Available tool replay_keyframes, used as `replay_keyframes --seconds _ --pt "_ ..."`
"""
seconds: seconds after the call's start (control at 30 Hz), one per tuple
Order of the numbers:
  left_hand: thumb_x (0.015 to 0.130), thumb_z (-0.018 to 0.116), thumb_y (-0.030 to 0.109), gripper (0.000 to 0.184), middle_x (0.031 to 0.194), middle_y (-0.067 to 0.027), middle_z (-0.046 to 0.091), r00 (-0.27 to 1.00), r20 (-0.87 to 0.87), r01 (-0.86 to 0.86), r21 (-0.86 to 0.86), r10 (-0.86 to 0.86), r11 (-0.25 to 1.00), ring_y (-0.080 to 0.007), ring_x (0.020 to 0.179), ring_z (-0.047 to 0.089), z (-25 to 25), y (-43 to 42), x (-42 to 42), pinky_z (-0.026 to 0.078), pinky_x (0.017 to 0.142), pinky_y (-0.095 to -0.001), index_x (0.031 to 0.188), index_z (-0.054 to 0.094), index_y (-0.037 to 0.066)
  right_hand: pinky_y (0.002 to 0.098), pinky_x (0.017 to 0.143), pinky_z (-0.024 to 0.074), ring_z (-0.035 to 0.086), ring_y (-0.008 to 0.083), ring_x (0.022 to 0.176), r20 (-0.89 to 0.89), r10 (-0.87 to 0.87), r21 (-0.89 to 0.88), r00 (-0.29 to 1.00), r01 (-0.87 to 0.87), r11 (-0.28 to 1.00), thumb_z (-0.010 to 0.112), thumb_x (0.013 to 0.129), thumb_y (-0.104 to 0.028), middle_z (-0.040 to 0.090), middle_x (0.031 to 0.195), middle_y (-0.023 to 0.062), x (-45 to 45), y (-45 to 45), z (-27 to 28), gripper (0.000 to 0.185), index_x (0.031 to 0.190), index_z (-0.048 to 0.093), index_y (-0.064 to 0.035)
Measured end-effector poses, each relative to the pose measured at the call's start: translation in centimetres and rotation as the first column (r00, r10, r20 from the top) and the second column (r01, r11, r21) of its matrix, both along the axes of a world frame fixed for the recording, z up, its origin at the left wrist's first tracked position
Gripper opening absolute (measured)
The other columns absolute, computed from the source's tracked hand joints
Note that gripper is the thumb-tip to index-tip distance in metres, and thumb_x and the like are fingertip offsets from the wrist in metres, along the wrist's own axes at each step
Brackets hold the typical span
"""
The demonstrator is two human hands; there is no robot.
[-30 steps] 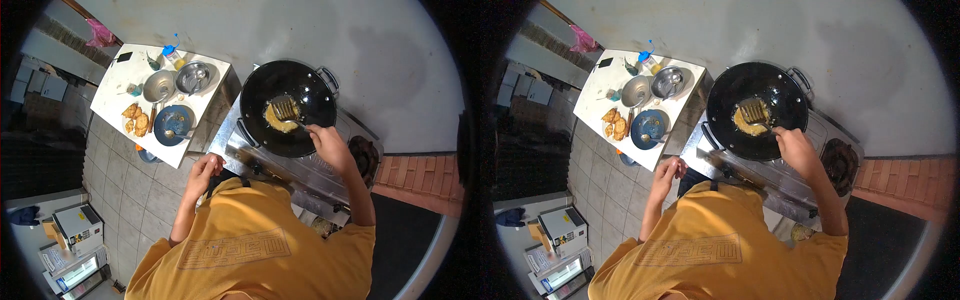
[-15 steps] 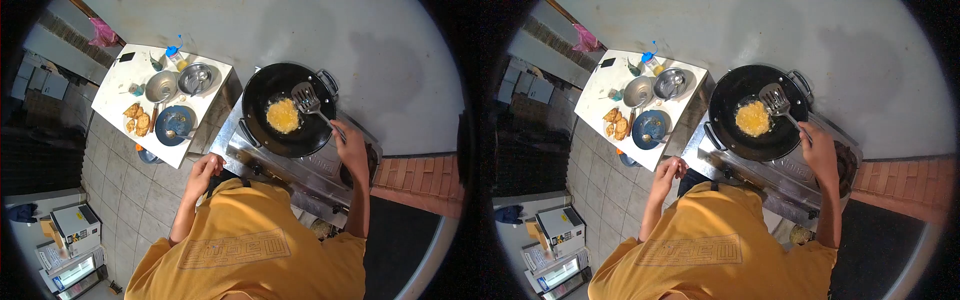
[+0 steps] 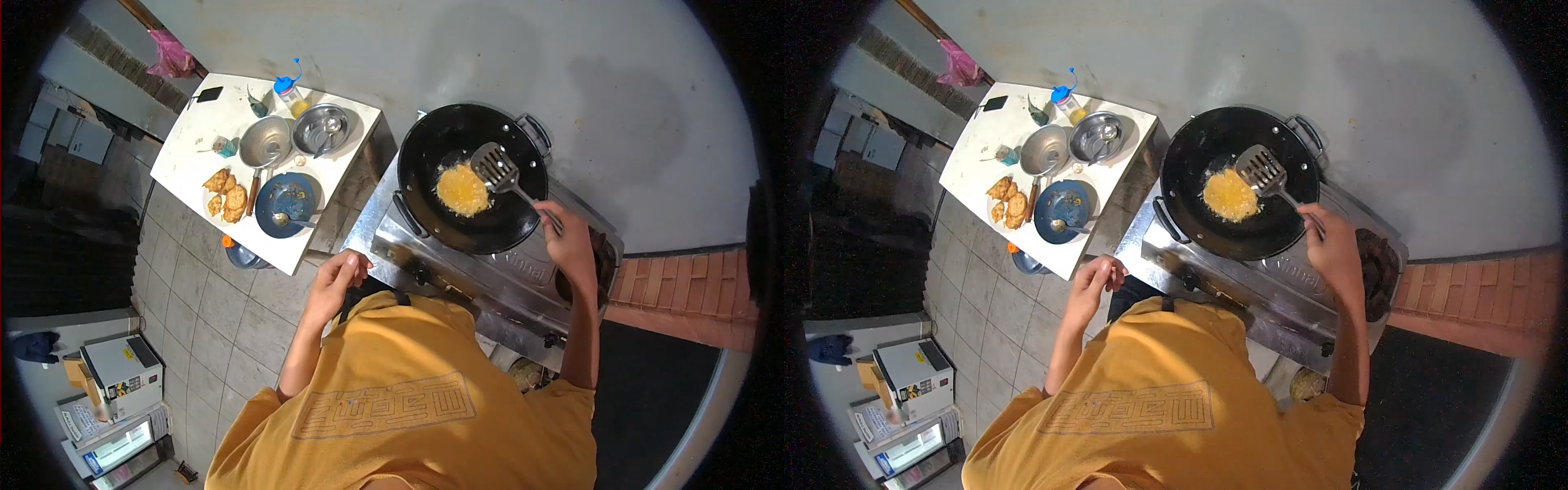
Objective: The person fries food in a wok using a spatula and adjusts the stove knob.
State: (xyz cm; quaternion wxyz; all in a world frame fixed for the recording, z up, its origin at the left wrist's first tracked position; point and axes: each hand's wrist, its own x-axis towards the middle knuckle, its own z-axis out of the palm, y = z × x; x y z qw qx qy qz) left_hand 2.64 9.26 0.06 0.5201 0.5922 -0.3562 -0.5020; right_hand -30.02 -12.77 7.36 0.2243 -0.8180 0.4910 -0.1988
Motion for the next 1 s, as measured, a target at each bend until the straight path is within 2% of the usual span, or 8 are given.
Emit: replay_keyframes --seconds 0.07,0.13,0.23,0.5,0.63,0.7,0.83,1.0 --pt "0.105 0.045 0.034 0.039 0.077 0.0008 0.055 1.0 0.008 0.003 0.003 -0.003 1.0 -0.008 0.071 0.048 0.0 0.1 0.0 0.04 0.066 -0.0227 0.095 0.064 0.002 0.0356 0.058 0.0454 0.059 0.0215 0.061 0.057 0.0 0.108 0.998 -0.007 0.994 0.054 0.095 -0.008 0.054 0.064 0.0099 0.0 -0.2 0.2 0.019 0.106 0.069 -0.0069" --pt "0.105 0.045 0.034 0.039 0.076 0.0006 0.055 1.0 0.005 -0.007 0.0 0.007 1.0 -0.0081 0.071 0.048 0.2 0.2 -0.2 0.04 0.066 -0.0231 0.095 0.065 0.002 0.0282 0.051 0.0404 0.049 0.0096 0.054 0.186 -0.218 0.557 0.958 0.08 0.827 0.053 0.096 -0.008 0.046 0.059 -0.0006 -0.7 -0.2 -0.1 0.017 0.1 0.069 -0.0045" --pt "0.105 0.045 0.034 0.04 0.076 0.0004 0.056 1.0 0.01 0.003 -0.003 -0.003 1.0 -0.0085 0.072 0.049 -0.2 0.3 -0.5 0.042 0.067 -0.024 0.095 0.065 0.001 0.0263 0.046 0.0367 0.046 0.0071 0.049 0.384 -0.261 0.581 0.886 -0.012 0.814 0.054 0.096 -0.009 0.048 0.06 -0.0037 -1.5 0.2 -2.5 0.017 0.096 0.068 -0.0008" --pt "0.105 0.047 0.033 0.038 0.08 -0.0013 0.059 0.998 0.018 0.064 0.038 -0.065 0.997 -0.0095 0.075 0.053 0.7 0.1 -0.9 0.045 0.07 -0.0255 0.094 0.065 0.001 0.0242 0.044 0.0359 0.045 0.0056 0.05 0.594 -0.374 0.486 0.712 0.053 0.872 0.062 0.097 -0.021 0.048 0.063 -0.0022 -0.1 2.2 -4.6 0.024 0.086 0.062 0.0001" --pt "0.1 0.058 0.029 0.028 0.084 -0.0012 0.062 0.899 0.122 0.394 0.194 -0.42 0.899 -0.012 0.079 0.056 2.4 1.0 -0.8 0.046 0.07 -0.0266 0.096 0.068 0.003 0.0223 0.046 0.0317 0.044 0.0025 0.054 0.574 -0.368 0.385 0.731 0.156 0.91 0.065 0.096 -0.02 0.051 0.064 -0.0047 0.9 2.6 -5.3 0.021 0.086 0.063 -0.0012" --pt "0.098 0.062 0.03 0.029 0.093 -0.0057 0.064 0.714 0.232 0.63 0.198 -0.661 0.751 -0.0147 0.082 0.059 2.3 1.6 -1.1 0.047 0.073 -0.0274 0.101 0.068 0.002 0.0214 0.048 0.0307 0.042 0.0014 0.056 0.585 -0.353 0.328 0.73 0.185 0.926 0.065 0.096 -0.018 0.051 0.065 -0.0056 2.1 2.7 -5.2 0.019 0.087 0.063 -0.0012" --pt "0.097 0.062 0.03 0.031 0.103 -0.0127 0.067 0.758 0.33 0.568 0.088 -0.562 0.818 -0.0267 0.094 0.065 1.3 2.0 -3.0 0.05 0.079 -0.0351 0.107 0.065 0.0 0.02 0.051 0.0293 0.038 -0.0001 0.06 0.582 -0.268 0.16 0.768 0.216 0.963 0.065 0.096 -0.013 0.049 0.067 -0.0071 4.0 2.8 -5.6 0.014 0.089 0.063 -0.0007" --pt "0.099 0.059 0.026 0.027 0.1 -0.0112 0.068 0.68 0.268 0.647 0.22 -0.683 0.73 -0.0271 0.094 0.065 1.1 1.4 -2.6 0.049 0.08 -0.0358 0.104 0.064 -0.001 0.0215 0.05 0.0339 0.042 0.0001 0.059 0.524 -0.264 0.151 0.81 0.217 0.964 0.065 0.095 -0.013 0.056 0.067 -0.0035 5.2 3.7 -4.2 0.014 0.091 0.064 -0.0004"
